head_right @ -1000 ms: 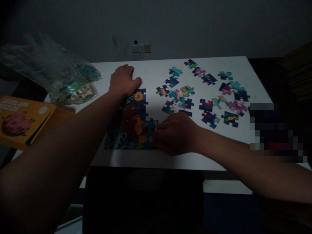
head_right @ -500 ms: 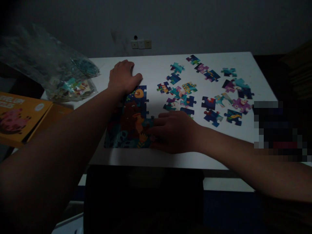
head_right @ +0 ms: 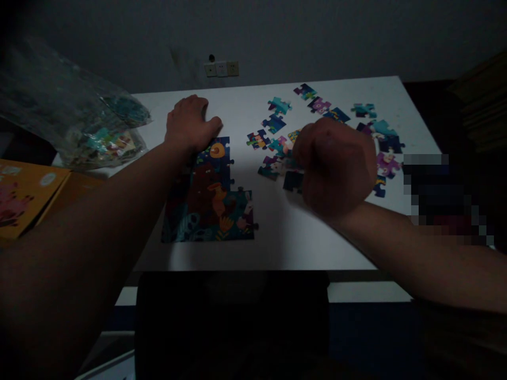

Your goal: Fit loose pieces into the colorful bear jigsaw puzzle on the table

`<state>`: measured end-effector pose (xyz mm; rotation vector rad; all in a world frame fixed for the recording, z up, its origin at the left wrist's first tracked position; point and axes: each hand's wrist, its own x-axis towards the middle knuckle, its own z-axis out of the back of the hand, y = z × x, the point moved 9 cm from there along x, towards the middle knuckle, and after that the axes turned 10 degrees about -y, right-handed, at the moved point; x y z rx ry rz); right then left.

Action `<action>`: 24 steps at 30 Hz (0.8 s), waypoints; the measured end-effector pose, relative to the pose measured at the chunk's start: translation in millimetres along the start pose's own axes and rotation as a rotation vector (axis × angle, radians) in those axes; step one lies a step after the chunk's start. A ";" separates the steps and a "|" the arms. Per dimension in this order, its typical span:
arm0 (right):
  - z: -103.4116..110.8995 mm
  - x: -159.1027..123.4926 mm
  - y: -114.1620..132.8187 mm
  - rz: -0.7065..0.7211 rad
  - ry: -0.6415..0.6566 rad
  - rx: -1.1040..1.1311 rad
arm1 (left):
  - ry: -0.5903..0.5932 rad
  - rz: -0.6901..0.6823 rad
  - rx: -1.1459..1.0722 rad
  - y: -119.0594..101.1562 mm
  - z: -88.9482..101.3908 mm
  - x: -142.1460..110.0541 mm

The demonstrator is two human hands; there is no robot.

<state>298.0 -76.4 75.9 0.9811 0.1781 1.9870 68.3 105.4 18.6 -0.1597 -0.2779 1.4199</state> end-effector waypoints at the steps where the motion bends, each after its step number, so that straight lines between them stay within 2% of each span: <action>1: 18.7 6.1 -9.6 -0.062 -0.225 0.054 | 0.006 0.001 0.006 0.7 -0.9 0.1; 3: 35.1 8.9 -39.6 -0.291 -0.480 0.303 | 0.017 0.007 0.014 2.6 -2.6 0.5; 4: 34.9 8.8 -53.9 -0.414 -0.527 0.430 | 0.020 0.011 0.013 3.5 -3.3 1.1; 7: 27.6 7.4 -76.7 -0.689 -0.526 0.618 | 0.041 0.033 0.006 6.9 -7.5 4.4; 12: 23.5 3.2 -78.2 -0.879 -0.621 0.785 | 0.129 0.051 0.029 11.9 -19.4 12.6; 16: 16.5 3.3 -80.2 -0.920 -0.667 0.958 | 0.135 0.048 0.015 14.6 -18.3 19.1; 19: 20.2 4.2 -89.4 -0.878 -0.686 0.966 | 0.156 0.031 0.028 13.5 -15.4 24.3; 21: 24.5 8.7 -95.2 -0.802 -0.629 0.882 | 0.167 0.032 0.045 11.7 -13.1 28.8; 24: 28.2 21.0 -95.1 -0.618 -0.442 0.666 | 0.160 0.049 0.066 8.4 -9.2 36.5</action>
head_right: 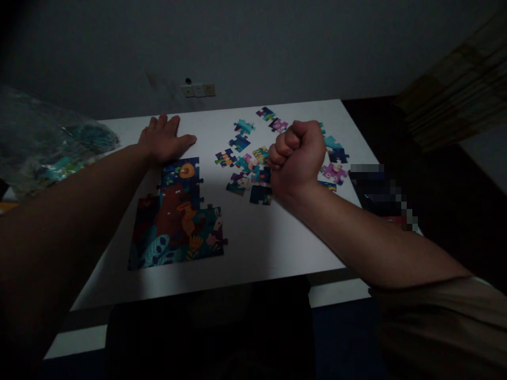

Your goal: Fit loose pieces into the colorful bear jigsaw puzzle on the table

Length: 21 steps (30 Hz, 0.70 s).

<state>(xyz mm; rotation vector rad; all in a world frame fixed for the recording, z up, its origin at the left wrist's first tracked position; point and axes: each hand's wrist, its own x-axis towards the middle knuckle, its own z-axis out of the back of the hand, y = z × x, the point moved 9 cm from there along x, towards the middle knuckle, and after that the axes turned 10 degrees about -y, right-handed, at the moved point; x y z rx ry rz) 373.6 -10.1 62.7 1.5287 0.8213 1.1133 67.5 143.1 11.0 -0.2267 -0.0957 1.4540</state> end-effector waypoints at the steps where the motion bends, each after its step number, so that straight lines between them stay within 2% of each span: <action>1: -3.2 1.1 1.9 0.052 0.060 -0.097 | -0.003 0.005 0.006 -1.0 1.1 2.2; 3: -10.0 0.5 3.7 0.128 0.157 -0.282 | -0.004 0.012 0.021 -2.2 1.9 6.4; 5: -12.2 -0.4 5.1 0.163 0.168 -0.371 | -0.011 0.011 0.033 -2.4 1.6 10.8; 9: -7.3 0.9 5.9 0.158 0.064 -0.329 | -0.041 -0.010 0.027 -2.8 0.8 20.9; 15: -19.9 -6.8 7.9 0.220 0.197 -0.466 | -0.060 -0.001 0.066 -7.0 3.7 38.3; 17: -28.2 -16.5 12.8 0.295 0.288 -0.507 | -0.055 0.028 0.067 -5.8 2.4 45.4; 21: -54.6 -48.0 16.6 0.586 0.640 -0.657 | -0.088 0.051 0.079 -1.5 -1.2 57.5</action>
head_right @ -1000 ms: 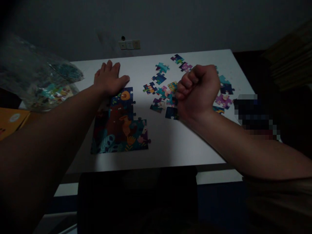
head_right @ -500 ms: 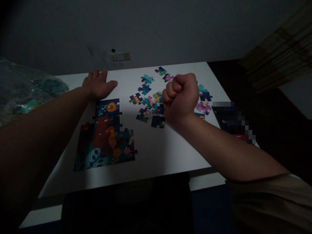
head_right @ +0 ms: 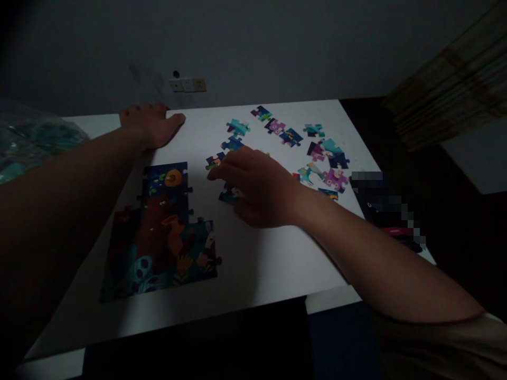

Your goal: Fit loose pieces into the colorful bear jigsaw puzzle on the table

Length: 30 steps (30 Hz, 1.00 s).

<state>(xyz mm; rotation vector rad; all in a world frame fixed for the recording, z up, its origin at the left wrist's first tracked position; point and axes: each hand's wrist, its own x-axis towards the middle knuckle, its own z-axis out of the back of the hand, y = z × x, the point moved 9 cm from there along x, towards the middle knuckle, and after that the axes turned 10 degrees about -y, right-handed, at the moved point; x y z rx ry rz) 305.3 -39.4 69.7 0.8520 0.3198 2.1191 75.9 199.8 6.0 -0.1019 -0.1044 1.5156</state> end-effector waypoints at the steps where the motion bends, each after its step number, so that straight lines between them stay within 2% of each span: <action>1: -3.8 -1.2 1.4 0.043 0.054 -0.048 | -0.009 -0.004 0.000 0.3 -0.9 1.3; 4: 1.3 0.0 -13.1 -0.001 0.133 -0.159 | -0.026 -0.020 -0.016 -0.5 -1.4 0.7; 9: 34.3 3.3 -37.3 -0.060 0.211 -0.282 | -0.032 -0.020 -0.034 -2.5 1.4 -2.4; 12: 44.4 -2.7 -52.8 -0.150 0.297 -0.276 | -0.035 -0.020 -0.040 -3.0 1.0 -0.5; 17: 36.3 -12.1 -53.1 -0.170 0.378 -0.176 | -0.023 -0.014 -0.052 -3.7 0.2 0.0; 22: 27.5 -14.3 -42.9 -0.158 0.369 -0.150 | -0.018 -0.012 -0.076 -5.4 2.4 -3.3; 30: 41.1 -8.2 -53.0 -0.202 0.351 -0.137 | 0.032 -0.004 -0.119 -10.6 2.7 -5.9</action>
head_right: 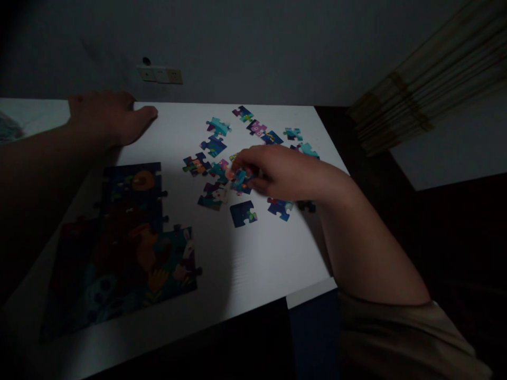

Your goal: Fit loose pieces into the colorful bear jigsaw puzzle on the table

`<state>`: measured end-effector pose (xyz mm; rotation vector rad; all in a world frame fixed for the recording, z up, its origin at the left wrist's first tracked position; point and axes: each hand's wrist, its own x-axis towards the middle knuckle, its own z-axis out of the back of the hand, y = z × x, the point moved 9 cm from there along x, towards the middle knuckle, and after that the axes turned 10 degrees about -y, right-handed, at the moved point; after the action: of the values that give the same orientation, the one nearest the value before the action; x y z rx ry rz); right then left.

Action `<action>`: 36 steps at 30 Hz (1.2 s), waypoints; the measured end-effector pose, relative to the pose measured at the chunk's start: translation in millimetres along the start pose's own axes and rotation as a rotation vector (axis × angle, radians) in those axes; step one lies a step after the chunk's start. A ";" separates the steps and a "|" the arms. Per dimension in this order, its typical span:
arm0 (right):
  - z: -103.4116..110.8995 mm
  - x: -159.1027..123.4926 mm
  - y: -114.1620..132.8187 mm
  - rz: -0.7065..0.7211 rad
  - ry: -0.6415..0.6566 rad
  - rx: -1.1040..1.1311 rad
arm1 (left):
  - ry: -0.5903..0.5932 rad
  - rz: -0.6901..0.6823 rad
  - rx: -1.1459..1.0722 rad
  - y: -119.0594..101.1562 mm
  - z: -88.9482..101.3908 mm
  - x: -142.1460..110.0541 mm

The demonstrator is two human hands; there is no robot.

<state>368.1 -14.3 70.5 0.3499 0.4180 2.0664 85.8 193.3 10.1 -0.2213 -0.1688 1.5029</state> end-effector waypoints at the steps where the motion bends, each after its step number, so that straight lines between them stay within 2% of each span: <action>1: 2.0 1.6 -3.5 -0.014 0.002 0.006 | 0.015 0.002 -0.005 -0.3 -0.8 -0.1; 3: 7.3 3.9 -12.7 -0.054 -0.014 -0.006 | 0.035 0.008 -0.004 0.5 -2.1 0.7; 5: 18.0 3.5 -24.4 -0.099 -0.087 -0.082 | 0.029 0.011 0.012 2.8 -2.1 2.9; 9: 51.5 -10.0 -52.0 -0.249 -0.280 -0.439 | -0.009 0.009 0.068 8.3 -0.9 8.0; 12: 63.0 -21.8 -71.0 -0.380 -0.276 -0.626 | -0.016 0.015 0.070 10.8 -1.1 9.5; 17: 54.3 -24.5 -86.5 -0.467 -0.231 -0.627 | -0.044 -0.025 0.023 7.3 1.6 10.4; 20: 49.2 -24.4 -87.3 -0.521 -0.158 -0.674 | -0.062 -0.020 0.103 7.3 3.7 11.7; 25: 58.8 -32.8 -82.3 -0.654 -0.068 -0.727 | -0.075 -0.038 0.223 4.6 5.0 13.5; 28: 64.5 -36.6 -84.7 -0.687 -0.091 -0.701 | -0.075 -0.040 0.224 4.2 4.8 13.9; 36: 73.6 -36.4 -91.2 -0.621 -0.253 -0.560 | -0.081 -0.034 0.228 6.2 3.7 17.9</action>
<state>486.2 9.0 94.8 0.1129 -0.1973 1.4244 80.0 211.7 11.7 0.0254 -0.0647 1.4846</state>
